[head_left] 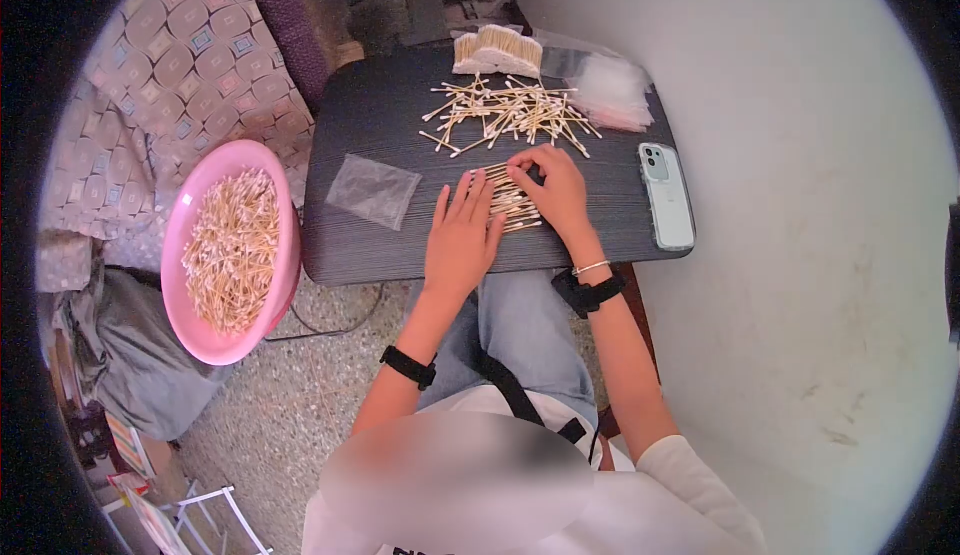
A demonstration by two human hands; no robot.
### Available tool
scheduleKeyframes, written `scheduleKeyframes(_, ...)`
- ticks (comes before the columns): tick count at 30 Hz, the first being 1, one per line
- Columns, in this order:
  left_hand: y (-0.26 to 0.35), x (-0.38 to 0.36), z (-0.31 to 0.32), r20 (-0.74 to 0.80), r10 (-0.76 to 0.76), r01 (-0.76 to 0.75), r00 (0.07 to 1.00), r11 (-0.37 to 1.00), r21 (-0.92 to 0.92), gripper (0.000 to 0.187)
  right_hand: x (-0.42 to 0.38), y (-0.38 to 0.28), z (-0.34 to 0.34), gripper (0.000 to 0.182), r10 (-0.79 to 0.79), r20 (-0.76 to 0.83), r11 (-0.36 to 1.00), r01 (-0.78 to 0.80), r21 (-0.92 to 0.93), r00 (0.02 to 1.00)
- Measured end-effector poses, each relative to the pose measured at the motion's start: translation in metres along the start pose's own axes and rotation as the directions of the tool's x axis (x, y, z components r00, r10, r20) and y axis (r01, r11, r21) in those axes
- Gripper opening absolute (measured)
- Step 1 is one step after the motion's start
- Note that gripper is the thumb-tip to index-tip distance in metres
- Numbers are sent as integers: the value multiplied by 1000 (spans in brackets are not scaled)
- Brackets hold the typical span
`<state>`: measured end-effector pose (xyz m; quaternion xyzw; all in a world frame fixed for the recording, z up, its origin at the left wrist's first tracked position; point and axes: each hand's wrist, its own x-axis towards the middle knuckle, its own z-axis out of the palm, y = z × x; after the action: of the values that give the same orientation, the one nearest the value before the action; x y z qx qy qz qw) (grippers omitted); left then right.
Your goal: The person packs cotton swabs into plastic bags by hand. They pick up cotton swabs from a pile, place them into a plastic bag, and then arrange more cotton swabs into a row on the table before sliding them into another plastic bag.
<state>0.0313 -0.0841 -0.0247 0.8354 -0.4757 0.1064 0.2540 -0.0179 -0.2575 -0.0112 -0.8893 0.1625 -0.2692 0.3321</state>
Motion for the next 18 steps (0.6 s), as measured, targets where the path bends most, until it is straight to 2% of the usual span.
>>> scheduleKeyframes(4, 2, -2, -2, -3, -22, 21, 1000, 999, -31, 47, -1, -3, 1, 13, -8, -5, 1000, 8, -19, 1000)
scheduleKeyframes(7, 0, -1, -1, -20, -10, 10, 1000, 1000, -24, 48, -1, 2, 4, 13, -60, -68, 998, 60, 2, 996)
scheduleKeyframes(18, -1, 4, 4, 19, -47, 46, 999, 998, 51, 52, -1, 1, 0, 11, -27, -11, 999, 27, 20, 1000)
